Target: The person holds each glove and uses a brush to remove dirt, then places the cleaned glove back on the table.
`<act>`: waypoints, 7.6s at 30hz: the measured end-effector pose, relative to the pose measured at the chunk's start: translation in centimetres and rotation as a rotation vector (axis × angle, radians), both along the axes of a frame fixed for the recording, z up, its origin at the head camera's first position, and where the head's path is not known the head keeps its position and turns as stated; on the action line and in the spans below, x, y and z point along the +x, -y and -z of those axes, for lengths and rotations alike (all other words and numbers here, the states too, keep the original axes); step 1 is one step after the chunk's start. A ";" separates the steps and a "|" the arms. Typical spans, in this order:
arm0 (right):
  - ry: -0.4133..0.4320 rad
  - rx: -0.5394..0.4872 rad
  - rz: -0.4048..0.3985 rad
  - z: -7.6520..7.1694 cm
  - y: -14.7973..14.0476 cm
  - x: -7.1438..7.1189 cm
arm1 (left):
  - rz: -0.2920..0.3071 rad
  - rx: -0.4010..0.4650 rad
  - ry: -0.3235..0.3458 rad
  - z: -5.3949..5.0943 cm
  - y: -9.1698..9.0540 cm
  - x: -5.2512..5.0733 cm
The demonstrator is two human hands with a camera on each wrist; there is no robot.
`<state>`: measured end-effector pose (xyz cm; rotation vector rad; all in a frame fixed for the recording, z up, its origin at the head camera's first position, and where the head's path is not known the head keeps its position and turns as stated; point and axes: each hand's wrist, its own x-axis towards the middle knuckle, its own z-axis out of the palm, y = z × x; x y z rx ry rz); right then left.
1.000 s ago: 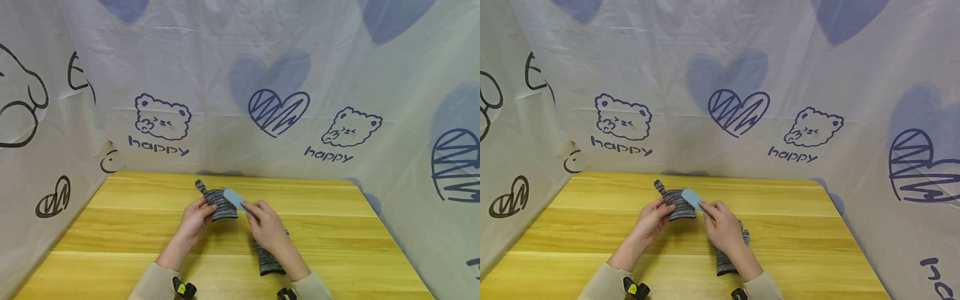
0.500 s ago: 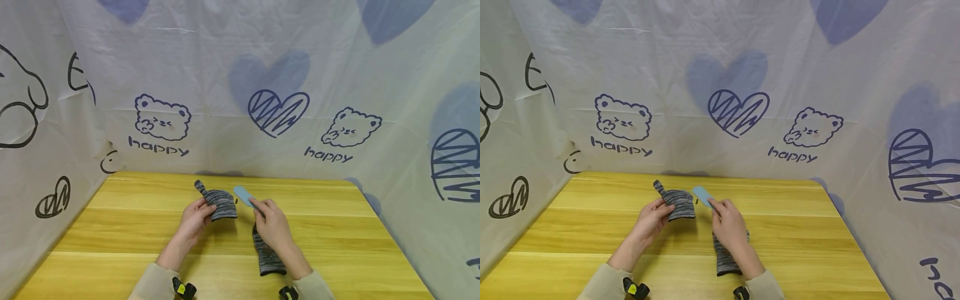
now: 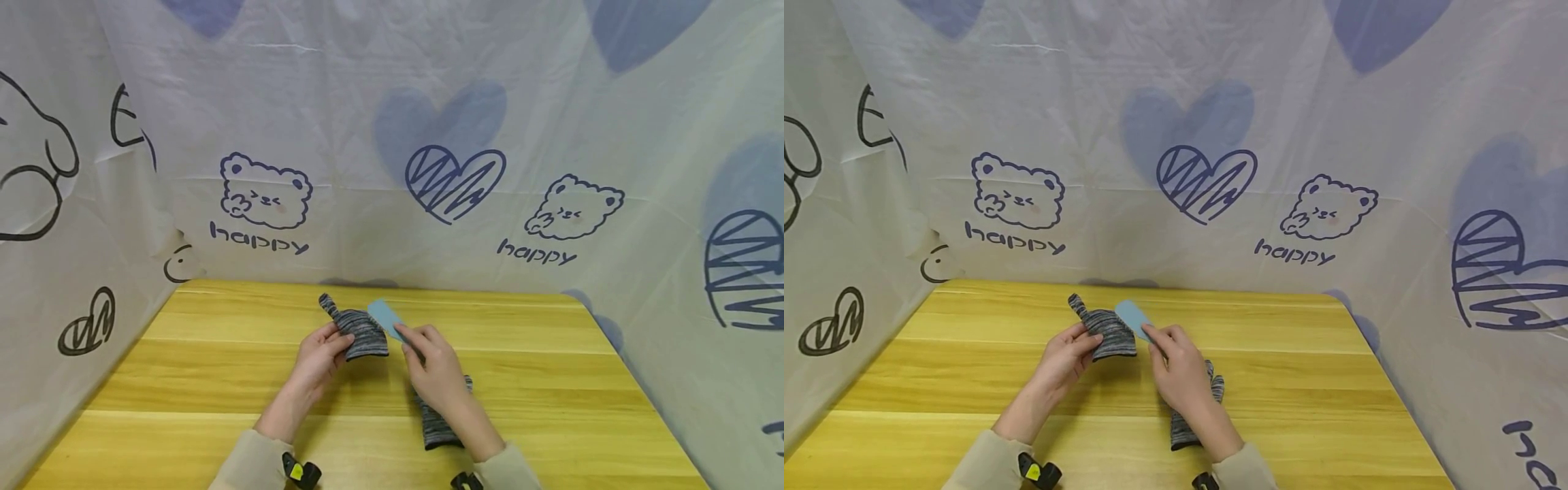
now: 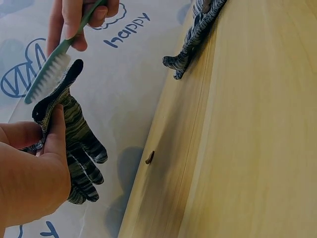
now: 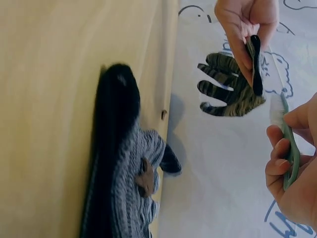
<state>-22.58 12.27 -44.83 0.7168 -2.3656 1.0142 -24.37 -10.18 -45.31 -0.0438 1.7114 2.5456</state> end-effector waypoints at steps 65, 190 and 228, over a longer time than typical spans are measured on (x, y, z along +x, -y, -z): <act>-0.030 0.053 0.015 0.6 1.2 0.6 | 0.031 -0.018 0.018 0.2 -0.4 0.2; -0.018 0.049 0.211 1.0 -0.2 -0.3 | -0.025 -0.030 -0.025 0.1 -0.7 0.4; 0.153 -0.037 0.049 -0.1 2.1 1.7 | 0.068 -0.052 -0.051 0.2 -3.0 1.4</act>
